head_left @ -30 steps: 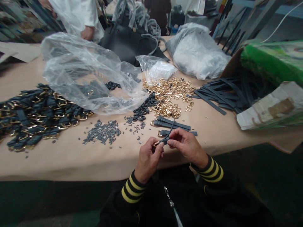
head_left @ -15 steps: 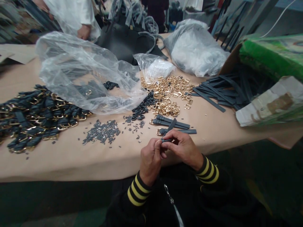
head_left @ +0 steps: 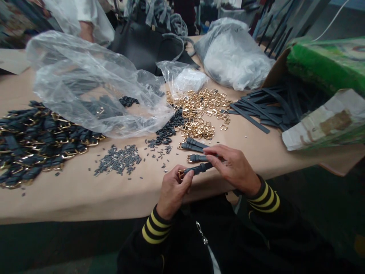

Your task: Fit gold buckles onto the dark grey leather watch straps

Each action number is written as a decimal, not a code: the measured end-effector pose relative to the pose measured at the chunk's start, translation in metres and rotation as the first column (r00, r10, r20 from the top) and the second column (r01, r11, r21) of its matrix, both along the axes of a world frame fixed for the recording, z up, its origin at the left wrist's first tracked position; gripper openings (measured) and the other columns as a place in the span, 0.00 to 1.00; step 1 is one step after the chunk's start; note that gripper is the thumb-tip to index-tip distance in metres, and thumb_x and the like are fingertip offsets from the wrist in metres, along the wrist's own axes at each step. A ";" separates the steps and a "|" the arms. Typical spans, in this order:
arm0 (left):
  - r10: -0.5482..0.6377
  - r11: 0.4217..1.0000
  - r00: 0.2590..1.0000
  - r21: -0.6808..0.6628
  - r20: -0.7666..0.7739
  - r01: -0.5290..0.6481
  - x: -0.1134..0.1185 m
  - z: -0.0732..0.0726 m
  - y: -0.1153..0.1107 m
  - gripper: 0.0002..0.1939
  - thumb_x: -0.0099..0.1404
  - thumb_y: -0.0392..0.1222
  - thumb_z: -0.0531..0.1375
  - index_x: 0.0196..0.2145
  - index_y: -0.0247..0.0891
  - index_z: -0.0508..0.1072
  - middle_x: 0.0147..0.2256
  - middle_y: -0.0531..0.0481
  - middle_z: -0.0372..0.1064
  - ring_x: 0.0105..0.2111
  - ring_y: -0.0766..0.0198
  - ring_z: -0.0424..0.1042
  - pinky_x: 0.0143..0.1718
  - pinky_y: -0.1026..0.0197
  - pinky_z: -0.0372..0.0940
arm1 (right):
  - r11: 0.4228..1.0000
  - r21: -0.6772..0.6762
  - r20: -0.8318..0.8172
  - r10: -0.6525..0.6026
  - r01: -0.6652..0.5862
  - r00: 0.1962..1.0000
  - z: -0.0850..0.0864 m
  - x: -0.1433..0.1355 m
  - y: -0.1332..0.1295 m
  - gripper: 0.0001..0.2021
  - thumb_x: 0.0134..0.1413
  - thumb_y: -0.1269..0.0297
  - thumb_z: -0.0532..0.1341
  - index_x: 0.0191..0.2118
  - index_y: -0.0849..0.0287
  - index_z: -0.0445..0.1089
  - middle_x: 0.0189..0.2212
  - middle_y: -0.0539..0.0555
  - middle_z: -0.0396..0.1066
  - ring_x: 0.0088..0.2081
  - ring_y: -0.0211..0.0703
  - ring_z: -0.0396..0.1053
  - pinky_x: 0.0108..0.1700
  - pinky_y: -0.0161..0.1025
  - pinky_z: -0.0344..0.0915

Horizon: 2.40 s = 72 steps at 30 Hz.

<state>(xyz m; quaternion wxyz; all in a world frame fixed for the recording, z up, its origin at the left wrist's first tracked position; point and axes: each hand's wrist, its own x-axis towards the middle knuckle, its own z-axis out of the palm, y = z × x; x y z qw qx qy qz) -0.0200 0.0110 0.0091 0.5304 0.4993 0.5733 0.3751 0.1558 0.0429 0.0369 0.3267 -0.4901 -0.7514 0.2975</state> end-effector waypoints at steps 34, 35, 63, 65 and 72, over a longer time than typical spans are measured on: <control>-0.309 0.946 0.945 -0.066 0.107 0.317 0.001 0.004 -0.003 0.11 0.63 0.47 0.52 0.29 0.37 0.57 0.16 0.59 0.61 0.12 0.74 0.59 0.15 0.71 0.54 | 0.779 -0.471 -0.112 0.414 -0.415 0.903 -0.003 0.009 0.001 0.11 0.55 0.64 0.54 0.25 0.63 0.64 0.17 0.47 0.64 0.20 0.30 0.57 0.24 0.28 0.53; -0.334 0.937 0.936 -0.066 0.114 0.342 0.000 0.003 -0.004 0.11 0.63 0.47 0.51 0.29 0.37 0.57 0.16 0.59 0.62 0.12 0.74 0.59 0.15 0.71 0.54 | 0.765 -0.481 -0.103 0.435 -0.427 0.895 -0.002 0.009 0.002 0.11 0.56 0.65 0.54 0.25 0.63 0.64 0.18 0.48 0.66 0.20 0.30 0.58 0.24 0.28 0.53; 0.185 0.764 0.697 0.547 -0.693 0.341 0.039 -0.063 0.059 0.25 0.62 0.47 0.53 0.52 0.28 0.58 0.54 0.31 0.52 0.54 0.47 0.55 0.51 0.44 0.57 | 0.947 0.243 0.348 0.119 -0.212 0.930 -0.069 0.024 0.051 0.10 0.52 0.70 0.56 0.41 0.60 0.68 0.44 0.58 0.67 0.46 0.47 0.61 0.48 0.47 0.58; 0.187 0.755 0.669 0.541 -0.720 0.371 0.052 -0.065 0.053 0.28 0.60 0.47 0.55 0.53 0.27 0.57 0.55 0.29 0.51 0.55 0.45 0.54 0.50 0.44 0.58 | 0.942 0.230 0.258 0.183 -0.244 0.949 -0.062 0.044 0.063 0.10 0.50 0.72 0.56 0.40 0.60 0.68 0.43 0.58 0.67 0.46 0.45 0.62 0.49 0.44 0.60; 0.258 0.757 0.566 0.528 -0.783 0.385 0.086 -0.063 0.056 0.24 0.61 0.40 0.54 0.53 0.25 0.58 0.54 0.27 0.55 0.54 0.44 0.55 0.50 0.42 0.58 | 0.834 0.201 0.451 -0.544 0.514 0.707 -0.047 0.121 0.131 0.12 0.53 0.70 0.52 0.41 0.67 0.67 0.40 0.65 0.68 0.43 0.50 0.65 0.47 0.46 0.59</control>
